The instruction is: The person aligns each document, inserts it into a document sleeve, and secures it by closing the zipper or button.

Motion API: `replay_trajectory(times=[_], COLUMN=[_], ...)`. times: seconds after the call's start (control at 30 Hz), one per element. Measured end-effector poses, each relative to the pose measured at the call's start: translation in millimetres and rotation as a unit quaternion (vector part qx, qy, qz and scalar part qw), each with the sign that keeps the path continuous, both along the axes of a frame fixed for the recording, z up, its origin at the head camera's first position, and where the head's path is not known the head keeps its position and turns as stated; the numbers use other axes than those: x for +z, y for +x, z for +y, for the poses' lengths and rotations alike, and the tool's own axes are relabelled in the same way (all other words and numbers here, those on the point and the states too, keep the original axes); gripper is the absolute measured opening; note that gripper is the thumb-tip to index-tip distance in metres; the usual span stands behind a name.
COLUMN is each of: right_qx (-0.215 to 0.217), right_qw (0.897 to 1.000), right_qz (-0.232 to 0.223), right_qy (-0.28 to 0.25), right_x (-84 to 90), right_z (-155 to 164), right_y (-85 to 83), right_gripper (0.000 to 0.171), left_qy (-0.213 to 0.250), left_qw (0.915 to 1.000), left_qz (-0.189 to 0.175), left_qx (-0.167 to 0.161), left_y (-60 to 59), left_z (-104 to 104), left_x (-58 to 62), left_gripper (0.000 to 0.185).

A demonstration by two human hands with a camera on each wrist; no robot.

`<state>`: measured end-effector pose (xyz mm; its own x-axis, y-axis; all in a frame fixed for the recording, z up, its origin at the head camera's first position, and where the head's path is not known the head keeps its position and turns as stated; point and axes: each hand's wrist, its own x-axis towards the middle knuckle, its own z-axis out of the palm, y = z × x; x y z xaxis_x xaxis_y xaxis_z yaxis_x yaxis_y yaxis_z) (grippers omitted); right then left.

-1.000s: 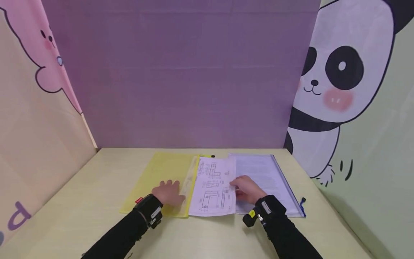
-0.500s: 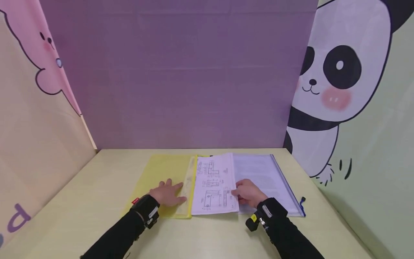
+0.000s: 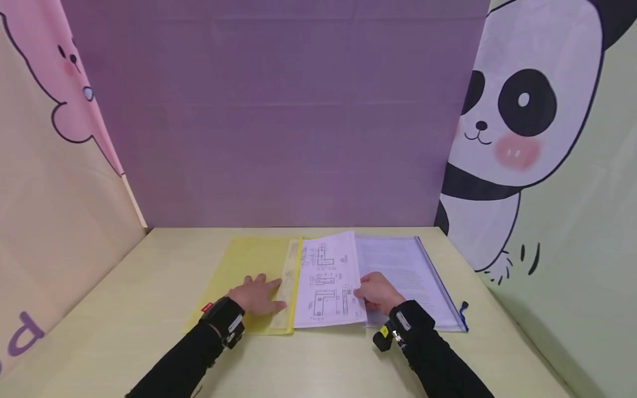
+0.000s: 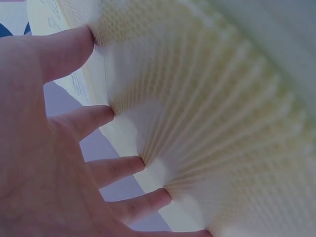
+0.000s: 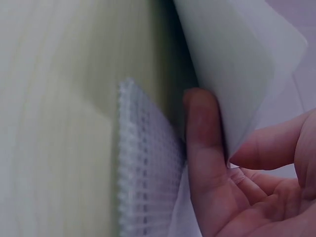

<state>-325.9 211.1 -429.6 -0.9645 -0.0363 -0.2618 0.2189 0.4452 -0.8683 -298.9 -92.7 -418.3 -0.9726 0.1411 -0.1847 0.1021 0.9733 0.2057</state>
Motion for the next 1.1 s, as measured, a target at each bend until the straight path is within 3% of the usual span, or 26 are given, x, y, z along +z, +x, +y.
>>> replay_trajectory(times=[0.2,1.1], right_qx=[-0.004,0.000], right_qw=[1.000,0.999], right_qz=[0.003,0.028], right_qy=[-0.011,0.037], right_x=[-0.2,-1.7], right_z=[-5.6,-18.4], right_y=[-1.5,-4.9], right_gripper=[0.032,0.033], left_qy=[0.003,0.011], left_qw=[1.0000,0.9999], left_qz=[-0.006,-0.008], left_qx=[-0.001,0.005], left_y=[0.8,-1.6], left_z=[1.1,2.3], left_x=[0.7,-2.6], left_gripper=[0.068,0.070])
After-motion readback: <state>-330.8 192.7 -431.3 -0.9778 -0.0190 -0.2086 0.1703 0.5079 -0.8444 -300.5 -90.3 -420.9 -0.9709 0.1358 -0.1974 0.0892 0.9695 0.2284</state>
